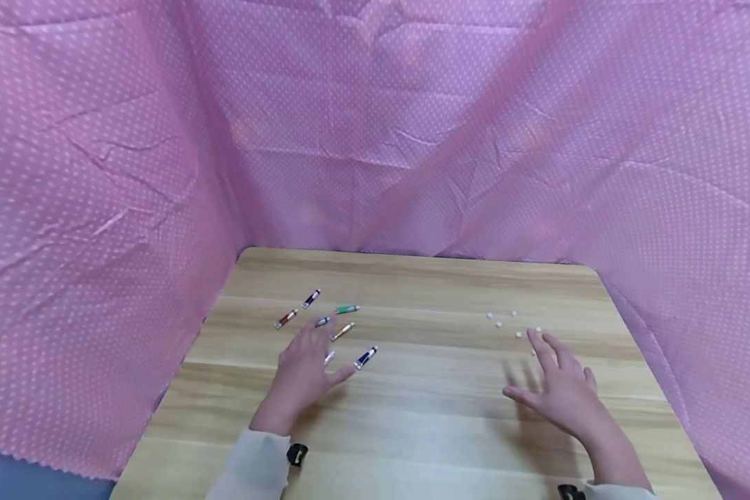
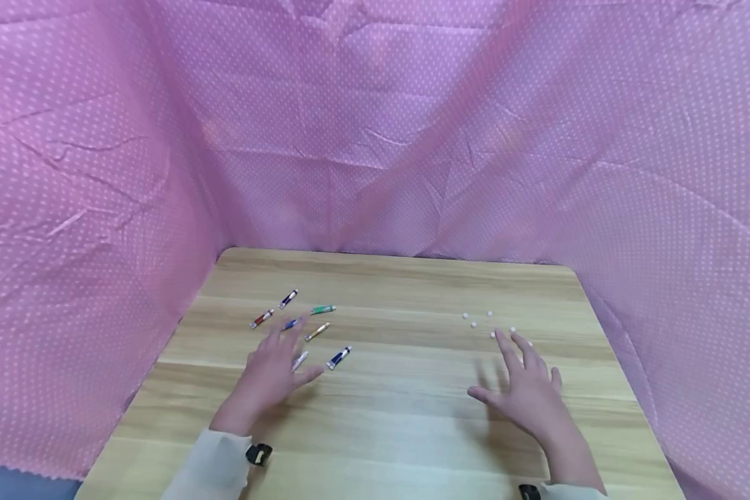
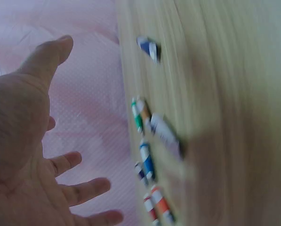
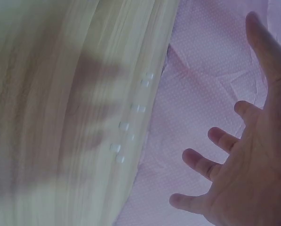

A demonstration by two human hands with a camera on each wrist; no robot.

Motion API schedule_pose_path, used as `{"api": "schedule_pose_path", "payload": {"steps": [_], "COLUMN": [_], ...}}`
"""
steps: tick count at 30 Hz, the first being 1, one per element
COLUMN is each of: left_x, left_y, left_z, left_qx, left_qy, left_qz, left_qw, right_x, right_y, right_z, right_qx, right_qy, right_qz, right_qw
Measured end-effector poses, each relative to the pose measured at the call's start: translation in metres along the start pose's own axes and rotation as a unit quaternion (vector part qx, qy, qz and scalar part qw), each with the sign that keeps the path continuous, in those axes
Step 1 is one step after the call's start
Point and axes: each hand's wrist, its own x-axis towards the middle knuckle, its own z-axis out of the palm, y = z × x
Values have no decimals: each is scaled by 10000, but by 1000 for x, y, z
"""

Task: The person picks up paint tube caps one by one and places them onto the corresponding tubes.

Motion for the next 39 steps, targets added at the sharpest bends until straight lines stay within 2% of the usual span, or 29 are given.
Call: {"api": "schedule_pose_path", "payload": {"steps": [5,11,16,21,28,33,39], "left_x": [-1,0,3,9,14,17,20], "left_y": [-4,-17,-31,-38,-39,-39,-41], "left_z": [8,14,22,27,28,30,35], "left_qx": [-437,-899,-1001,-1044,-1096,-1074,-1032], "left_qy": [-97,170,103,-39,-213,-423,-522], "left_qz": [-160,-637,-845,-825,-733,-835,-953], "left_qw": [9989,9938,9913,9911,9910,9898,9887], "right_x": [1,10,21,29,33,37,42], "right_y": [10,20,32,49,74,89,101], "right_z": [1,3,5,11,15,17,21], "right_qx": [-40,16,156,505,735,784,658], "right_qy": [89,367,520,648,525,461,549], "right_qz": [48,31,156,521,962,1010,900], "right_qw": [9999,9993,9984,9953,9913,9907,9922]}}
